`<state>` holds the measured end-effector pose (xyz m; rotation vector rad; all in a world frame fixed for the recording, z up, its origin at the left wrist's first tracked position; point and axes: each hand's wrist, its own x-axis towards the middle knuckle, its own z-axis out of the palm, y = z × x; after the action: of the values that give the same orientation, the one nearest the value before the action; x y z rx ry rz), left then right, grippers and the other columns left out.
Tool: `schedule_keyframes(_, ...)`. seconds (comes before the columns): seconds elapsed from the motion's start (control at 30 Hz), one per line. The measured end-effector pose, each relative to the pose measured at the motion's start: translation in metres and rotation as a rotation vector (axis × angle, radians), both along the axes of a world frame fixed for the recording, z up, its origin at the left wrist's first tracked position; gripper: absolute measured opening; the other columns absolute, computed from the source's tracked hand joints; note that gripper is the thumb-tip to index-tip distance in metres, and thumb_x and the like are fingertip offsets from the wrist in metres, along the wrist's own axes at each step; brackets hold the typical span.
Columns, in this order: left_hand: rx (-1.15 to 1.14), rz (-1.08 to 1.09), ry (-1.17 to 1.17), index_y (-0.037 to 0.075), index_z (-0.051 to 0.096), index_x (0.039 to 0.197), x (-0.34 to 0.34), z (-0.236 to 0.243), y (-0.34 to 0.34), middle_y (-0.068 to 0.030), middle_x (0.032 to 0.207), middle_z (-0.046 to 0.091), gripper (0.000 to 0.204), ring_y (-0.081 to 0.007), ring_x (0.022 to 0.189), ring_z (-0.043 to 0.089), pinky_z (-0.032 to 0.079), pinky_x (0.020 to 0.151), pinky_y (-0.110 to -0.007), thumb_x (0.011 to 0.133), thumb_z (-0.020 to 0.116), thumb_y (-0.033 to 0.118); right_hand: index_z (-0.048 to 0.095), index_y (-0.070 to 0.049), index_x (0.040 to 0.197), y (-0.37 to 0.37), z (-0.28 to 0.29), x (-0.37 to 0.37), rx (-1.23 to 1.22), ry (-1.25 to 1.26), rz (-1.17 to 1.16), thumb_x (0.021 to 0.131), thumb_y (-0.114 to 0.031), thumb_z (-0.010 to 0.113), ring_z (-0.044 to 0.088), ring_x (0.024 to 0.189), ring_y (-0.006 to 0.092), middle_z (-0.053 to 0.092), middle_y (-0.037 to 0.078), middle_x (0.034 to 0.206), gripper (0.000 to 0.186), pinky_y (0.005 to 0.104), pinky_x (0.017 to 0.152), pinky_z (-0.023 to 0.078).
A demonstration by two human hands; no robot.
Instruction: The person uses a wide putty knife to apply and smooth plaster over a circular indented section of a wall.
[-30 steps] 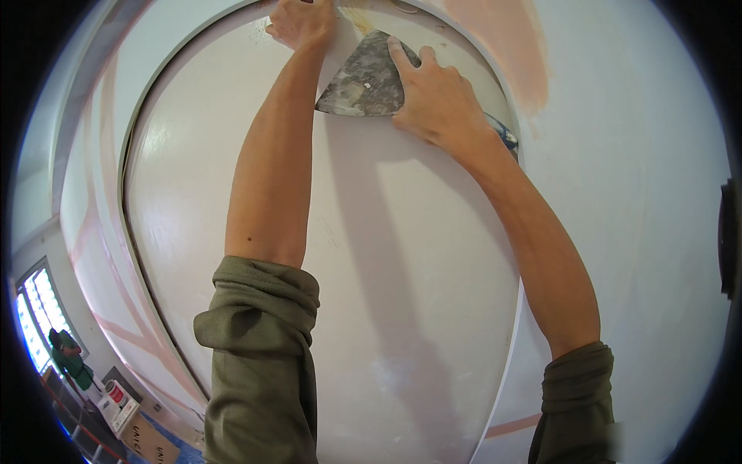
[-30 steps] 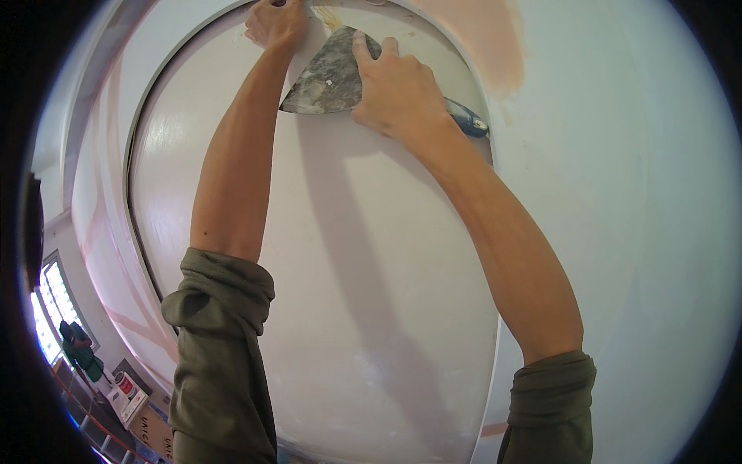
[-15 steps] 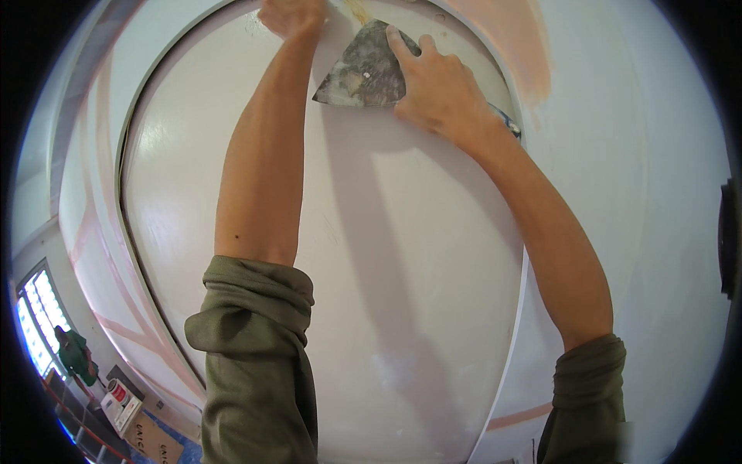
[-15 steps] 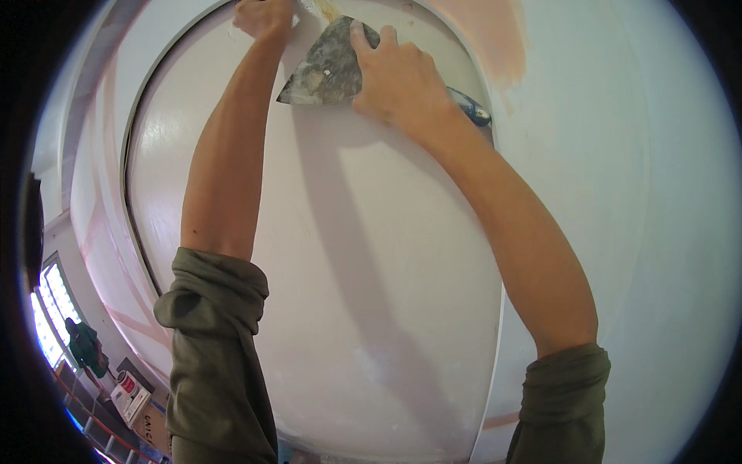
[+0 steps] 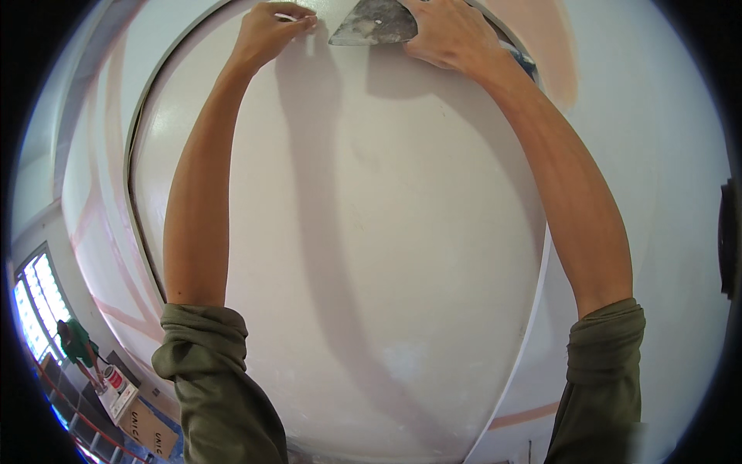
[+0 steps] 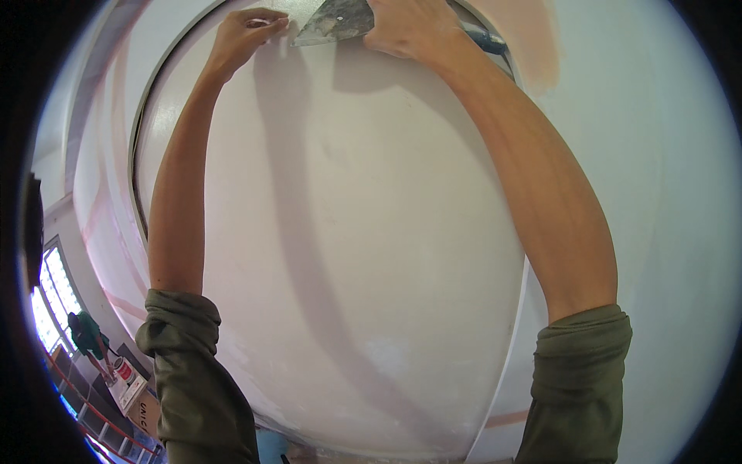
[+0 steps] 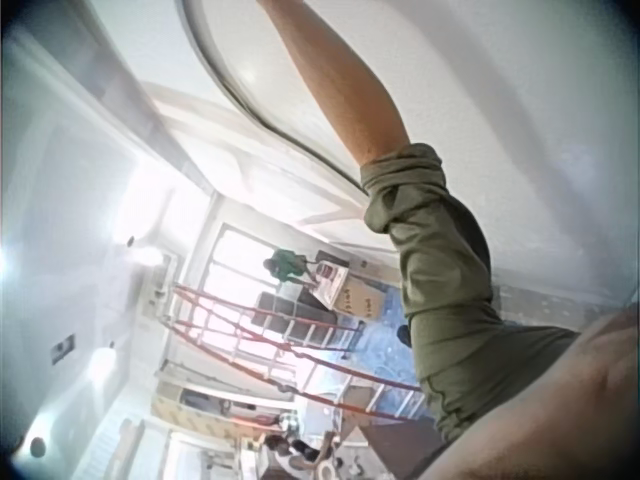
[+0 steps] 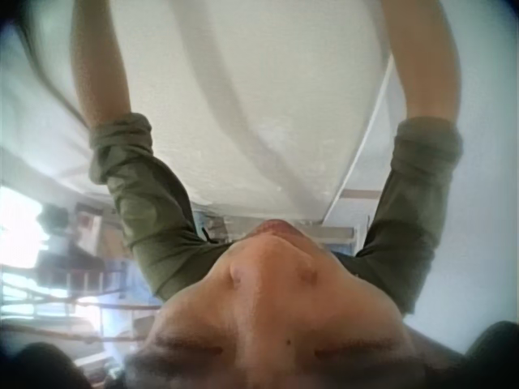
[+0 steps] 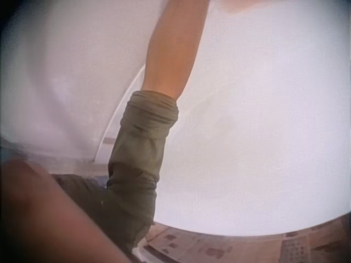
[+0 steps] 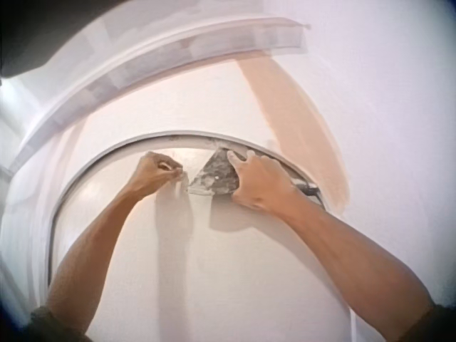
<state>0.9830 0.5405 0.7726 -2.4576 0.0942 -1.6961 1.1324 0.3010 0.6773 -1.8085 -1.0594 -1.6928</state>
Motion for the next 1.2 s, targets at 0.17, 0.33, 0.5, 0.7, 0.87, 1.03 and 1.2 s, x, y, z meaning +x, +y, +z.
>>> schedule_keyframes(0.17, 0.278, 0.075, 0.208, 0.001, 0.049, 0.15, 0.01, -0.029, -0.044, -0.0271, 0.154, 0.044, 0.082, -0.0381, 0.132, 0.054, 0.05, 0.108, -0.044, 0.07, 0.065, 0.003, 0.051, 0.001, 0.146, -0.001, 0.0, 0.002, -0.024, -0.035, -0.001, 0.079, -0.026, 0.064, 0.071, 0.101, 0.0434, 0.066, 0.033, 0.114, 0.073, 0.0491, 0.089, 0.058)
schedule_keyframes(0.33, 0.372, 0.327, 0.198, -0.004, 0.027, 0.159, 0.004, -0.082, -0.08, -0.026, 0.168, 0.017, 0.097, -0.043, 0.15, 0.031, 0.031, 0.124, -0.048, 0.071, 0.067, 0.005, 0.051, 0.002, 0.146, 0.007, 0.007, 0.021, -0.026, -0.107, -0.08, 0.084, -0.029, 0.063, 0.072, 0.099, 0.0428, 0.067, 0.032, 0.113, 0.071, 0.0486, 0.087, 0.059)
schedule_keyframes(0.5, 0.433, 0.387, 0.03, -0.008, 0.032, 0.155, 0.034, -0.08, -0.065, -0.0287, 0.161, 0.033, 0.077, -0.0407, 0.147, 0.037, 0.035, 0.12, -0.051, 0.084, 0.057, 0.005, 0.051, 0.002, 0.145, 0.009, 0.006, 0.002, -0.047, -0.14, -0.13, 0.086, -0.031, 0.062, 0.072, 0.097, 0.0421, 0.068, 0.031, 0.114, 0.068, 0.0481, 0.085, 0.059)
schedule_keyframes(0.7, 0.382, 0.394, -0.054, -0.011, 0.035, 0.152, 0.055, -0.068, -0.087, -0.0308, 0.15, 0.049, 0.067, -0.0435, 0.136, 0.051, 0.045, 0.111, -0.048, 0.087, 0.048, -0.001, 0.061, 0.006, 0.126, 0.014, 0.034, 0.018, -0.221, -0.213, -0.231, 0.084, -0.03, 0.062, 0.073, 0.093, 0.0413, 0.071, 0.031, 0.103, 0.055, 0.0478, 0.081, 0.06)
schedule_keyframes(0.87, 0.479, 0.331, -0.141, -0.014, 0.036, 0.149, 0.059, -0.085, -0.075, -0.0334, 0.149, 0.048, 0.067, -0.0452, 0.136, 0.051, 0.045, 0.112, -0.047, 0.085, 0.048, -0.002, 0.063, 0.006, 0.115, -0.004, 0.005, 0.02, -0.069, -0.176, -0.109, 0.081, -0.024, 0.061, 0.073, 0.09, 0.0413, 0.072, 0.029, 0.099, 0.045, 0.047, 0.08, 0.06)
schedule_keyframes(1.03, 0.499, 0.327, -0.157, -0.015, 0.037, 0.148, 0.064, -0.093, -0.07, -0.0345, 0.149, 0.047, 0.066, -0.0464, 0.138, 0.048, 0.045, 0.113, -0.049, 0.085, 0.047, -0.001, 0.062, 0.005, 0.117, 0.0, 0.001, 0.015, -0.055, -0.131, -0.102, 0.082, -0.023, 0.061, 0.072, 0.094, 0.0419, 0.072, 0.028, 0.101, 0.045, 0.0485, 0.084, 0.059)
schedule_keyframes(1.2, 0.432, 0.327, -0.144, -0.014, 0.041, 0.144, 0.064, -0.094, -0.088, -0.0332, 0.142, 0.053, 0.06, -0.0456, 0.132, 0.052, 0.048, 0.108, -0.05, 0.086, 0.046, 0.0, 0.063, 0.003, 0.118, -0.009, 0.012, 0.007, -0.128, -0.094, -0.093, 0.084, -0.024, 0.061, 0.072, 0.098, 0.0427, 0.072, 0.029, 0.106, 0.044, 0.0489, 0.086, 0.059)
